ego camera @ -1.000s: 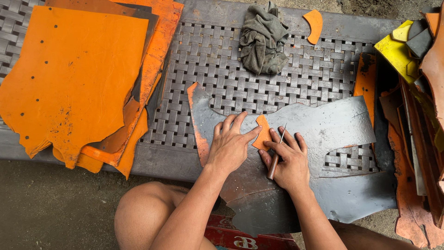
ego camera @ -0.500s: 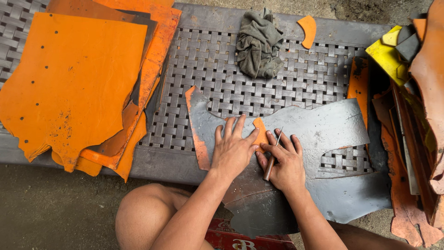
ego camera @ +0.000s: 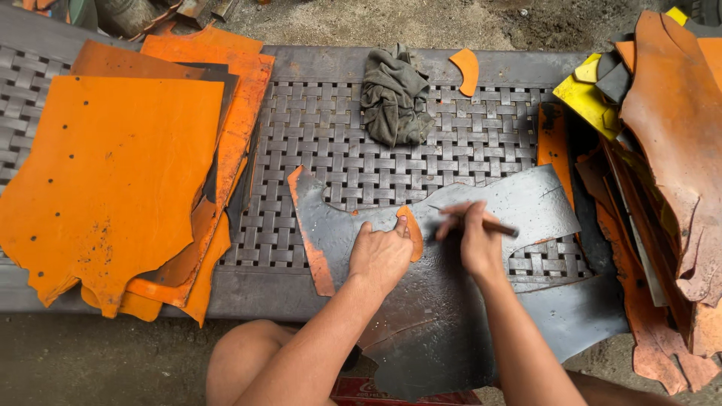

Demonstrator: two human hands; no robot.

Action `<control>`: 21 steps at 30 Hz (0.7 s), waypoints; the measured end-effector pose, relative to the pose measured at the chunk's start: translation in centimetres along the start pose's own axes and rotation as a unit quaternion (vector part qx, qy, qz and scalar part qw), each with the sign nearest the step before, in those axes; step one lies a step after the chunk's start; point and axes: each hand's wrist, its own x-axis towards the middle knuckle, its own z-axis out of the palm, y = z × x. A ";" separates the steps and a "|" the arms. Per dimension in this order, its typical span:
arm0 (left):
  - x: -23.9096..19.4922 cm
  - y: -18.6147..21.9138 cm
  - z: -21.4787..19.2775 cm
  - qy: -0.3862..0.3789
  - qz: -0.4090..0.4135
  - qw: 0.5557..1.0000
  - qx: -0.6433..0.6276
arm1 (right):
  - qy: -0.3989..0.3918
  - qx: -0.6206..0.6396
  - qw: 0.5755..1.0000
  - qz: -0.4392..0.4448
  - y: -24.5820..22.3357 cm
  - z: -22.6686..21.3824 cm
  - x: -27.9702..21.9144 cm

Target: The person wipes a dark leather piece with a cloth, then uses a small knife to cut a small orange leather piece placed on top of the dark leather. The person repeatedly positions and cuts the orange leather piece while seated on the ground.

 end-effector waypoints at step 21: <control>0.8 0.9 -1.2 -0.030 -0.037 0.999 -0.006 | -0.141 -0.035 0.989 -0.032 0.2 0.6 4.8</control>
